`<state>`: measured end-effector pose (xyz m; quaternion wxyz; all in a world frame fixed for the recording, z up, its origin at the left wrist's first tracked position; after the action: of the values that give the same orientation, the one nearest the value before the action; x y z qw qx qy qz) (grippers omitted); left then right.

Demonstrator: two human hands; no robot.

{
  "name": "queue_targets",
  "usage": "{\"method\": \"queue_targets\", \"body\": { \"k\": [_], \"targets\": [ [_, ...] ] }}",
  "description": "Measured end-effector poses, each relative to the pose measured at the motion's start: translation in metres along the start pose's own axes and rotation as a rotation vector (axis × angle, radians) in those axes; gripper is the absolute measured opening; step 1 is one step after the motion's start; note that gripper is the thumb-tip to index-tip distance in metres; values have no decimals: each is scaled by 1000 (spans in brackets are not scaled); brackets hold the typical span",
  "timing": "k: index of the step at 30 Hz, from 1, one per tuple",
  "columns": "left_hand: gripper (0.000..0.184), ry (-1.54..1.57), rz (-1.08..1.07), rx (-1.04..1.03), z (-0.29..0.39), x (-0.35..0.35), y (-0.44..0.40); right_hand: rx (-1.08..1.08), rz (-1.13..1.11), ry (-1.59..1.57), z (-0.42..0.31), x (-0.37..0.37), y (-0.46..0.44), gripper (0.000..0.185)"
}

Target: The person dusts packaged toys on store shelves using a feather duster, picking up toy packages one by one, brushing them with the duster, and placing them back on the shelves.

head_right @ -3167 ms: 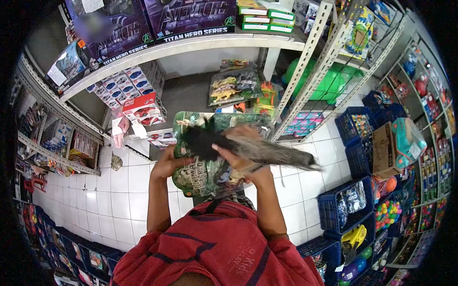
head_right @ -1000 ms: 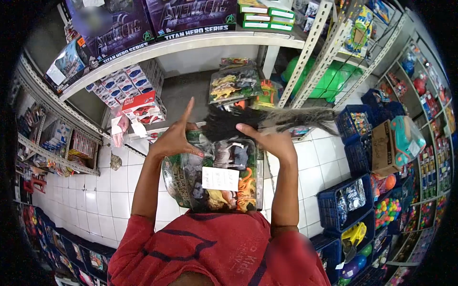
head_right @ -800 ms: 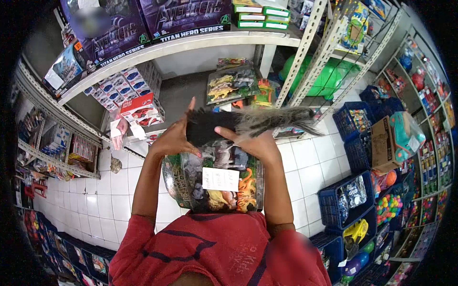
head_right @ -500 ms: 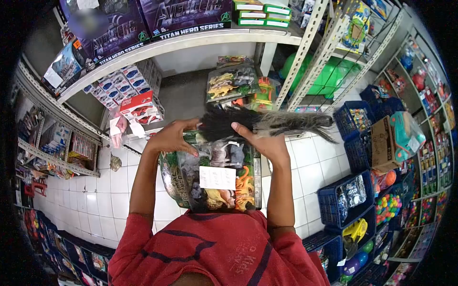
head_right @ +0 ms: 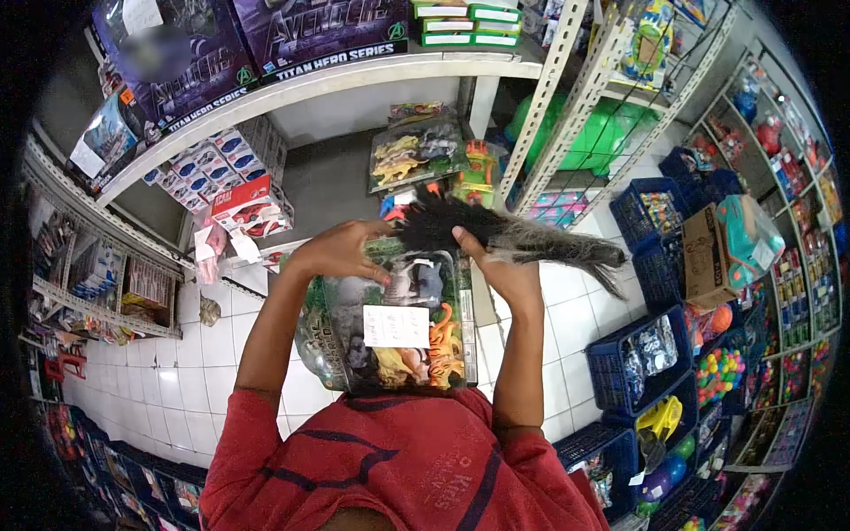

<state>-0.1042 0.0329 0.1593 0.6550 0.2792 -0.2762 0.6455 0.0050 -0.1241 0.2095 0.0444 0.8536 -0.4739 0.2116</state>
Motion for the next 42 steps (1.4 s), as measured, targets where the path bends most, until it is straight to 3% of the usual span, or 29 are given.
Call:
{"method": "queue_targets", "body": {
  "k": [4,7,12,16,20,21,22,24,27,28,32,33,37,40,42],
  "targets": [
    [63,95,53,-34,-11,3,0,-107,83,-41,14,18,6,32],
    [66,194,96,9,-22,16,7,-48,42,-31,19,21,3,34],
    [47,363,391,57,-48,43,25,38,22,202,-8,14,4,34],
    [44,609,592,133,-56,41,42,70,209,154,-5,13,-2,27],
    [48,697,688,170,-86,23,54,286,262,227,-30,15,-5,32],
    [49,746,710,204,-88,16,57,563,403,476,-57,7,9,26],
    [51,796,730,238,-93,9,60,536,310,405,-58,3,5,24],
    [52,876,730,234,-109,-9,59,474,130,263,-72,-10,1,22],
    [54,1014,744,237,-98,-20,56,658,120,352,-79,-42,11,23],
    [55,1002,759,238,-100,-22,57,542,38,162,-83,-48,11,22],
    [56,1026,782,262,-100,-29,62,666,156,393,-85,-55,8,19],
    [56,1047,776,269,-98,-30,63,573,148,346,-86,-54,4,17],
    [57,1023,782,297,-97,-31,67,581,-102,301,-88,-81,17,17],
    [59,1075,774,300,-88,-32,70,634,130,347,-93,-65,14,18],
    [61,1077,798,311,-88,-31,73,569,159,245,-94,-52,13,20]
  ]
}}
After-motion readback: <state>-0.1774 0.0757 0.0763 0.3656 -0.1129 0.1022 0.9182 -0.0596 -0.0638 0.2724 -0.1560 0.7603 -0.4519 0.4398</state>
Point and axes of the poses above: each hand's wrist, its own y-axis away from the middle knuckle, its own x-axis out of the back of the hand, z = x × y, the point moved 10 cm from there along -y, towards the middle knuckle, and after that the axes turned 8 degrees about -x, right-handed, at the moved point
